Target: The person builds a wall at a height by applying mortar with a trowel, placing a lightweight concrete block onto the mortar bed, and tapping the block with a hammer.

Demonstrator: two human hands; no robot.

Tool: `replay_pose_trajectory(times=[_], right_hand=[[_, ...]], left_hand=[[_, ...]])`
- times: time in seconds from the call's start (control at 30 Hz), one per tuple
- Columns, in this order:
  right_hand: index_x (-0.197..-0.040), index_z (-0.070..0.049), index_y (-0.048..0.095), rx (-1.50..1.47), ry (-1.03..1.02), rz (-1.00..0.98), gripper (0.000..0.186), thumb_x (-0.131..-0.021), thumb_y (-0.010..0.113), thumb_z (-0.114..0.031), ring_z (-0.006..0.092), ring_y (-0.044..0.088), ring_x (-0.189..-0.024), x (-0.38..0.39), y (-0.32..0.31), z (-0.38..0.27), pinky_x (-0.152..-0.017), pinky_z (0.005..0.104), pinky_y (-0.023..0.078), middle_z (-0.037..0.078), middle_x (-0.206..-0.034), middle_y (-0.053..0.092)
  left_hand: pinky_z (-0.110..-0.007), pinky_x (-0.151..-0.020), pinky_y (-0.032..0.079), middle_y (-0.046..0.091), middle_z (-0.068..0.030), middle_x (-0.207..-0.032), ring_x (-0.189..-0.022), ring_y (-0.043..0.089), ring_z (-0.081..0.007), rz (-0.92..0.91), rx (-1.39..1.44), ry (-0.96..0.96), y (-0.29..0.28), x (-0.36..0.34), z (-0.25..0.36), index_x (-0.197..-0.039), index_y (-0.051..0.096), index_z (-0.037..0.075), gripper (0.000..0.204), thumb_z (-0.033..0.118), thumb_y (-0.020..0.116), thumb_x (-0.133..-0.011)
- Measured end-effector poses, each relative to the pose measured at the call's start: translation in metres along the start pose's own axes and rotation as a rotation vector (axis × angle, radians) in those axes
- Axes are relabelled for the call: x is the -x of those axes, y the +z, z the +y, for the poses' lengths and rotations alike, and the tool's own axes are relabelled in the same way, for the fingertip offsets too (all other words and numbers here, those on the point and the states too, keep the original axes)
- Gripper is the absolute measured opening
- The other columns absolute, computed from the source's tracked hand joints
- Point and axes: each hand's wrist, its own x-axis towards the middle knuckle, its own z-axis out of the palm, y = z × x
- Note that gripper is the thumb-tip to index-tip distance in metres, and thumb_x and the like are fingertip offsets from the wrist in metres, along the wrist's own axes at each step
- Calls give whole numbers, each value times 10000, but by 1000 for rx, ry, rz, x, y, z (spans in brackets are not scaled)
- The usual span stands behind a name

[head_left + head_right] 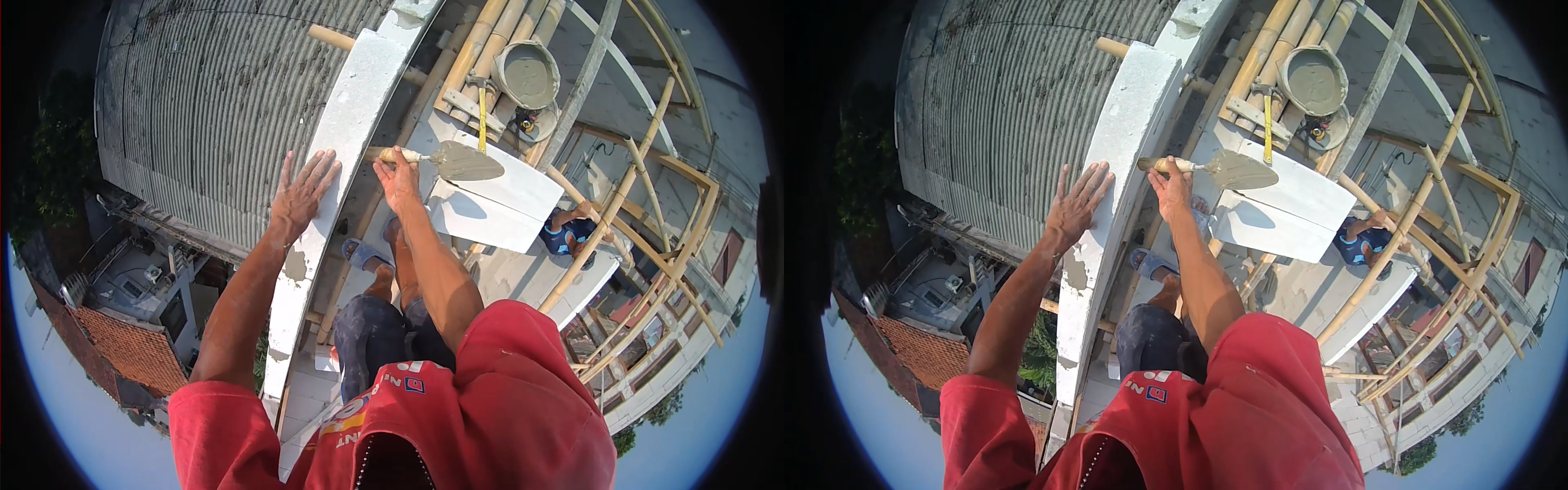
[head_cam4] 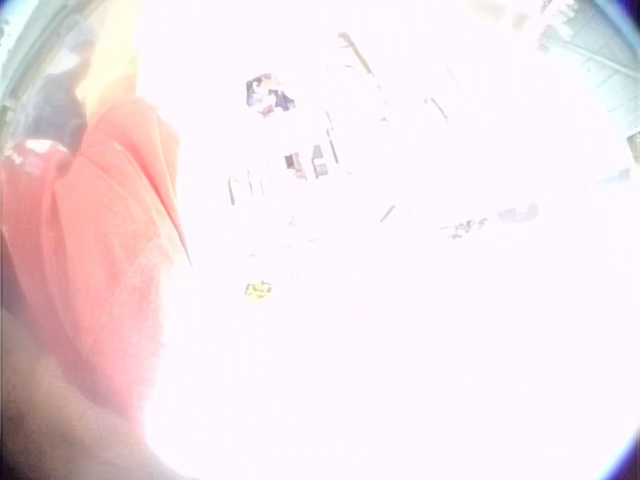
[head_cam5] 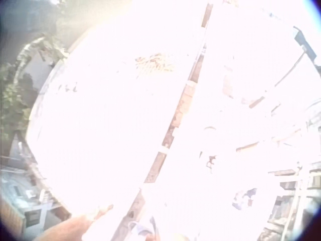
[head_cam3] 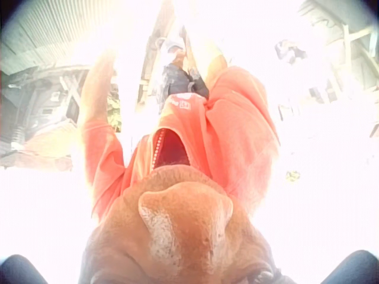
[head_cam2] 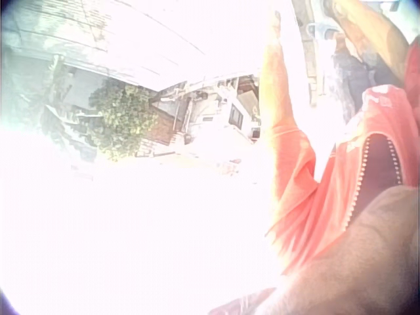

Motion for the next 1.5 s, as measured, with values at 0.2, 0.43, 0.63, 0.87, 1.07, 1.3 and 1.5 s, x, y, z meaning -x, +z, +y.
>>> replay_pose_trajectory(times=[0.2,0.43,0.63,0.87,1.07,1.3,1.5], right_hand=[[-1276,-78,497,469,-2,176,569,-884,787,-371,237,672,-911,-6,-58,-36,-720,348,575,115,-1135,610],[-1193,-71,563,967,-36,336,343,-959,680,-292,162,593,-584,29,-114,-96,-512,326,516,64,-870,606],[-1013,-75,561,609,344,88,329,-975,699,-372,165,594,-567,27,-89,-134,-485,339,533,40,-747,559],[-1013,-44,487,581,552,61,294,-1002,659,-283,211,576,-551,-35,16,-44,-451,374,539,78,-769,528],[-1021,-70,492,572,356,17,294,-1001,660,-310,172,570,-493,-42,69,-98,-389,338,488,35,-714,516],[-1179,-97,586,631,213,-84,367,-991,680,-398,94,571,-559,-32,38,-241,-471,250,489,19,-840,569],[-1264,-60,585,1192,-4,205,441,-993,643,-403,122,581,-585,-54,-39,-368,-537,311,507,22,-821,588]], left_hand=[[-579,-1309,-15,67,89,-1723,-1582,90,-107,-42,-12,-15,-18,-10,5,-1653,95,301,1158,496,797,-753],[-583,-1309,-10,67,70,-1725,-1583,94,-122,-144,53,16,-14,-7,-5,-1656,50,290,1217,532,814,-740],[-615,-1297,-8,72,50,-1727,-1587,91,-147,-178,34,16,-14,-4,-6,-1658,59,268,1247,530,833,-717],[-628,-1293,-7,132,41,-1719,-1584,131,-162,-237,162,64,-19,-19,-10,-1653,120,280,1144,497,810,-767],[-640,-1286,39,194,29,-1707,-1573,185,-168,-233,183,49,-12,-5,-15,-1641,194,267,1084,422,824,-773],[-669,-1272,46,259,4,-1684,-1560,234,-197,-181,249,56,-8,-12,-14,-1627,242,241,946,232,749,-829],[-678,-1266,28,264,-9,-1677,-1564,215,-203,-295,218,41,-13,-9,-13,-1616,263,231,940,397,777,-846]])
